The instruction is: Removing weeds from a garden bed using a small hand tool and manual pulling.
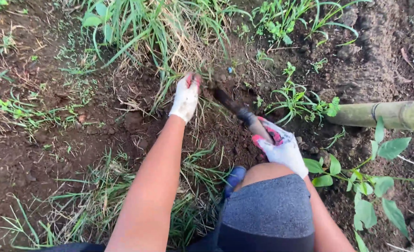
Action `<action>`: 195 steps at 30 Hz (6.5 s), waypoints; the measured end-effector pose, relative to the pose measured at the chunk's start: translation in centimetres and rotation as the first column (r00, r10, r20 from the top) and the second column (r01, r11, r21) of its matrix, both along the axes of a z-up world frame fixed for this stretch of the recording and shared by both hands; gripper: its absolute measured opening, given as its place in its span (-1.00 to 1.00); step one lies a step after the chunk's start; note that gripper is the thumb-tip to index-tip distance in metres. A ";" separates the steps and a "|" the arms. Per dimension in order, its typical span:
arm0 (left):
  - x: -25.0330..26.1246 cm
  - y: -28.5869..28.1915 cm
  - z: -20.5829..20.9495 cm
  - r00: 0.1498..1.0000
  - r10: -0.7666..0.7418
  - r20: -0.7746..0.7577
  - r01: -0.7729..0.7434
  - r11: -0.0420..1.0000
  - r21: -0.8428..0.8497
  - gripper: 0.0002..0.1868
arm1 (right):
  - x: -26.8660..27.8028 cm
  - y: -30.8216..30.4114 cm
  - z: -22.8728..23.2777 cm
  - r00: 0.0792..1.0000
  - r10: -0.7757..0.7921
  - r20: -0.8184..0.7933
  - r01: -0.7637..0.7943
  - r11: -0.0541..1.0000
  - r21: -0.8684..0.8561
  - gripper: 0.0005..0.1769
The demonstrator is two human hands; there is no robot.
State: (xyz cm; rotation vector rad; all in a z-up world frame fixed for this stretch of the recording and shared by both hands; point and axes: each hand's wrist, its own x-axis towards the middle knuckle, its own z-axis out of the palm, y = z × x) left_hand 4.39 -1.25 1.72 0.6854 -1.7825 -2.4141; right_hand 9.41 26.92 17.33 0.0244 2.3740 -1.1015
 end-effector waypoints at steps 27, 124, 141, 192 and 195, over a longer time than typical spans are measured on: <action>11.4 -1.3 6.6 0.654 -0.395 0.645 0.732 0.118 -0.671 -0.70 | 0.0 9.1 -8.8 0.922 -0.155 0.355 0.241 0.947 -0.213 -0.45; -1.4 0.9 -12.0 0.958 0.249 -0.143 -0.260 0.541 -0.799 -0.79 | -4.8 0.5 -7.2 0.820 -0.294 0.491 0.339 0.941 -0.003 -0.58; -5.2 2.8 -14.7 0.953 0.289 0.089 -0.291 0.957 0.011 -0.86 | -5.9 -3.4 -13.8 0.675 -0.323 0.663 0.567 0.803 -0.185 -0.77; 13.3 -4.2 9.3 0.475 -0.559 0.680 0.851 0.093 -0.517 -0.74 | -6.7 -0.8 -4.1 0.936 -0.087 0.340 0.104 0.994 -0.033 -0.51; 8.9 -4.5 2.2 0.908 -0.265 0.324 0.387 0.237 -0.891 -0.49 | -6.7 -1.1 -4.7 0.963 -0.045 0.267 0.072 0.993 -0.093 -0.49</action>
